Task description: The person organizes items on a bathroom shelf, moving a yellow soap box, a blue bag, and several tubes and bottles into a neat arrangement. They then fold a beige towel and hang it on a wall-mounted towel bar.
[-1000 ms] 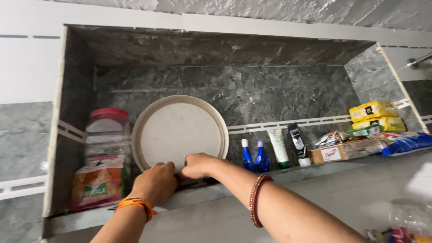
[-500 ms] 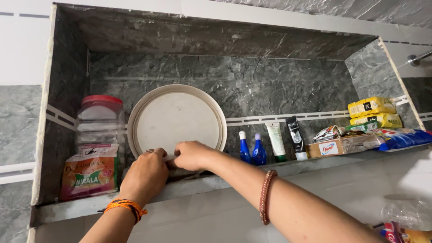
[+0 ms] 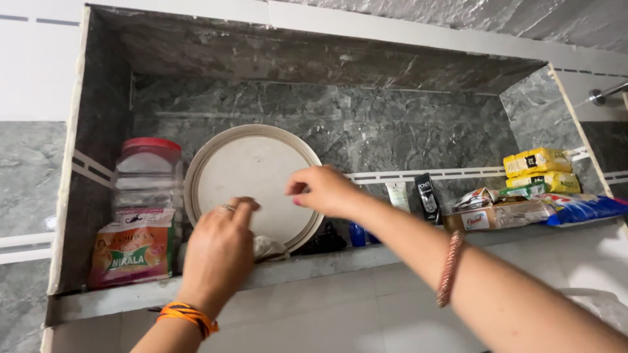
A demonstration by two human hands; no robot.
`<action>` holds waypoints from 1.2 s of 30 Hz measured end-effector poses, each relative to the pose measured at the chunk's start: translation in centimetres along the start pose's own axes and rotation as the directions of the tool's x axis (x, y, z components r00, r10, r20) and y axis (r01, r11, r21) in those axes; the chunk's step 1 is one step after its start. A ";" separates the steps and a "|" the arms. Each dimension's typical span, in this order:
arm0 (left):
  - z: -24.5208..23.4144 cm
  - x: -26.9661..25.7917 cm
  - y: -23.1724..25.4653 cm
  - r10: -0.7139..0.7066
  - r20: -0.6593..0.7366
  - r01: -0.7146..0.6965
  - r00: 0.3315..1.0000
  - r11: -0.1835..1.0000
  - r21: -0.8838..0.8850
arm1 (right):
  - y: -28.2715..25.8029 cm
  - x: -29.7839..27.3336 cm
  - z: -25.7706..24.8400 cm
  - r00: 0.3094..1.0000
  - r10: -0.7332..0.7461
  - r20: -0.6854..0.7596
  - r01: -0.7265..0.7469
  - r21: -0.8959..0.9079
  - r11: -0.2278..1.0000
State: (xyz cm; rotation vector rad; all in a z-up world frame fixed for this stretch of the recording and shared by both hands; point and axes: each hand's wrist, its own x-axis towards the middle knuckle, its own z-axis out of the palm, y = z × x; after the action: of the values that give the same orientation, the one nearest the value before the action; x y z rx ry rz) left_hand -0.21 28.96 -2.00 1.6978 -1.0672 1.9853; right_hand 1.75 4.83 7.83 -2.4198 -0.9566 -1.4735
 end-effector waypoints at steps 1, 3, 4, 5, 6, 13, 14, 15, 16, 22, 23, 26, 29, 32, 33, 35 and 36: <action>0.3 0.1 0.6 0.089 -0.031 -0.090 0.996 0.996 -0.016 | 0.8 -0.4 -1.2 0.999 0.029 0.030 -0.026 -0.090 0.996; 1.4 0.1 2.0 0.055 0.090 -0.049 0.994 0.997 -0.066 | 1.6 -1.1 -2.4 0.972 0.113 0.207 -0.087 -0.130 0.988; 2.0 0.1 2.5 0.040 0.151 -0.026 0.988 0.996 -0.090 | 1.8 -1.3 -2.7 0.943 0.158 0.292 -0.117 -0.154 0.981; 2.6 0.1 2.8 0.027 0.233 -0.009 0.972 0.997 -0.078 | 1.7 -1.5 -2.5 0.919 0.190 0.345 -0.151 -0.138 0.979; 3.2 0.1 3.2 0.014 0.313 0.007 0.949 0.998 -0.066 | 1.5 -1.8 -1.9 0.891 0.220 0.398 -0.186 -0.125 0.975; 4.5 0.1 2.7 -0.165 0.539 0.230 0.826 0.972 -0.054 | -0.4 -3.2 0.2 0.826 0.346 0.444 -0.359 -0.058 0.931; 4.6 0.1 2.6 -0.165 0.544 0.224 0.823 0.974 -0.043 | -0.4 -3.2 0.2 0.833 0.329 0.444 -0.343 -0.051 0.938; 4.6 0.0 2.6 -0.165 0.549 0.217 0.819 0.976 -0.031 | -0.4 -3.2 0.2 0.840 0.311 0.444 -0.327 -0.043 0.944; 4.6 0.0 2.6 -0.165 0.554 0.210 0.816 0.977 -0.019 | -0.3 -3.2 0.3 0.847 0.293 0.444 -0.311 -0.034 0.950; 4.5 -0.2 2.9 -0.105 0.404 0.144 0.909 0.987 -0.066 | -1.6 -4.4 -2.0 0.986 0.142 0.081 -0.134 -0.104 0.986; 4.4 -0.2 3.1 -0.100 0.414 0.131 0.905 0.990 -0.046 | -1.9 -4.8 -2.5 0.978 0.184 0.099 -0.177 -0.081 0.981; 4.1 -0.2 3.7 -0.088 0.446 0.105 0.891 0.994 -0.014 | -1.2 -6.0 -3.2 0.959 0.209 0.194 -0.218 0.027 0.976; 3.9 -0.2 3.6 -0.080 0.486 0.111 0.870 0.993 -0.036 | 0.6 -7.1 -2.1 0.943 0.097 0.319 -0.141 0.119 0.983; 4.1 0.0 3.3 -0.083 0.531 0.131 0.843 0.990 -0.053 | 1.6 -7.8 -1.7 0.920 0.132 0.368 -0.156 0.035 0.987; 4.2 0.0 3.2 -0.082 0.535 0.133 0.841 0.989 -0.058 | 1.7 -7.9 -1.8 0.919 0.137 0.369 -0.159 0.032 0.987; 4.3 0.0 3.0 -0.071 0.547 0.129 0.834 0.989 -0.068 | 1.4 -8.2 -2.3 0.912 0.203 0.358 -0.205 -0.035 0.978; 4.4 0.0 3.0 -0.062 0.555 0.122 0.829 0.990 -0.072 | 1.2 -8.3 -2.9 0.902 0.265 0.341 -0.246 -0.098 0.964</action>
State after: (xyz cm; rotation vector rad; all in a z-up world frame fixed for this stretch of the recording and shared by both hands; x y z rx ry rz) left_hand 0.90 23.88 -2.89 2.2848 -1.2058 1.3673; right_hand -2.31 -1.00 2.53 -2.7787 -0.6236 -1.0095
